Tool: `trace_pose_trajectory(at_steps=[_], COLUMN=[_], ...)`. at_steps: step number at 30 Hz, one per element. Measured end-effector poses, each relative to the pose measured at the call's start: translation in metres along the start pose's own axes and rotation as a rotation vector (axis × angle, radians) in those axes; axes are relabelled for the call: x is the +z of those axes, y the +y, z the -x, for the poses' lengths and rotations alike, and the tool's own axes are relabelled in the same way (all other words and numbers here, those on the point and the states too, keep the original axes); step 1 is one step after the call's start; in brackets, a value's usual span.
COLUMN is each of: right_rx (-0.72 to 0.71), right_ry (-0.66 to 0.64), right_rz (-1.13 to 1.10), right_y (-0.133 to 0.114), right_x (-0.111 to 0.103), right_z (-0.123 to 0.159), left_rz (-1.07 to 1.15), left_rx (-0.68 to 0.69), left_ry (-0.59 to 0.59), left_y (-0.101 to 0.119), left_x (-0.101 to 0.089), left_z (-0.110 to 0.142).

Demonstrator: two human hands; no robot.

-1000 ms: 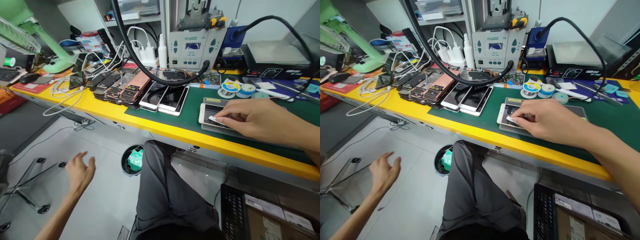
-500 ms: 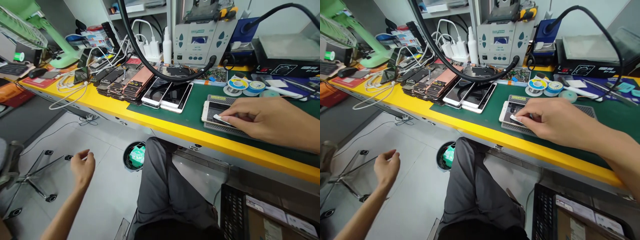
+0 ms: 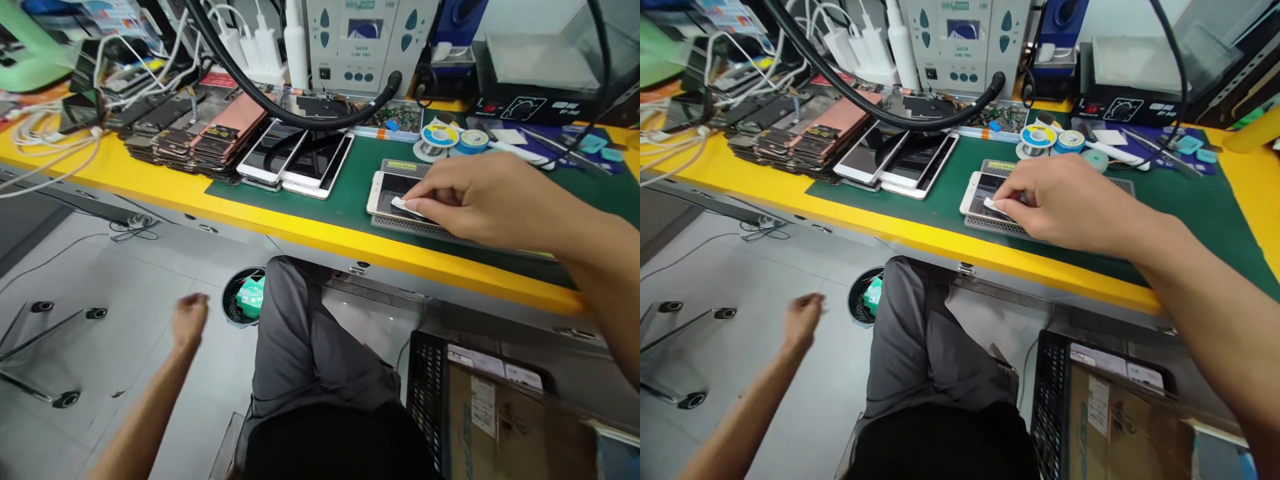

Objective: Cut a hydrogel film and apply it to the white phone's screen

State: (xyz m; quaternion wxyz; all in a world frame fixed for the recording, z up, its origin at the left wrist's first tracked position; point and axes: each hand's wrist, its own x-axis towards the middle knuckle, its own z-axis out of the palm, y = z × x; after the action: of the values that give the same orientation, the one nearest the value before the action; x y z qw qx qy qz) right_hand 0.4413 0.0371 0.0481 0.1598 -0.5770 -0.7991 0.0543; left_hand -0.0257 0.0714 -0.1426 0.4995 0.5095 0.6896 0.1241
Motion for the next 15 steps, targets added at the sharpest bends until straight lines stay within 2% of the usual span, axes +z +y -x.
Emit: trace_pose_trajectory(at_steps=[2, 3, 5, 6, 8, 10, 13, 15], right_rx=[-0.001, -0.004, -0.004, 0.0, 0.013, 0.027, 0.035, 0.028], right_ry=[-0.001, -0.009, -0.027, -0.039, -0.061, -0.066, -0.071, -0.078], right_rz=[0.01, 0.023, 0.066, 0.087, 0.111, 0.111, 0.089, 0.073], right_y=[-0.002, -0.003, -0.004, -0.005, -0.006, -0.005, -0.003, -0.003], right_x=[0.0, -0.001, -0.002, -0.002, -0.003, -0.003, -0.003, -0.002], right_z=[0.0, 0.0, 0.0, 0.0, 0.001, 0.001, 0.0, 0.0], left_rz=[0.02, 0.026, 0.035, 0.044, 0.059, 0.094, 0.177, 0.206], left_rx=[-0.019, -0.02, -0.004, 0.009, 0.03, 0.081, 0.176, 0.241], left_ry=[0.036, 0.018, -0.097, -0.216, -0.443, -0.533, -0.483, -0.417], left_y=[0.005, 0.006, 0.006, 0.005, 0.004, 0.009, 0.025, 0.036], left_x=[-0.021, -0.023, -0.006, 0.013, 0.063, 0.118, 0.181, 0.204], left_z=[-0.007, -0.005, 0.013, 0.025, 0.045, 0.048, 0.02, -0.003])
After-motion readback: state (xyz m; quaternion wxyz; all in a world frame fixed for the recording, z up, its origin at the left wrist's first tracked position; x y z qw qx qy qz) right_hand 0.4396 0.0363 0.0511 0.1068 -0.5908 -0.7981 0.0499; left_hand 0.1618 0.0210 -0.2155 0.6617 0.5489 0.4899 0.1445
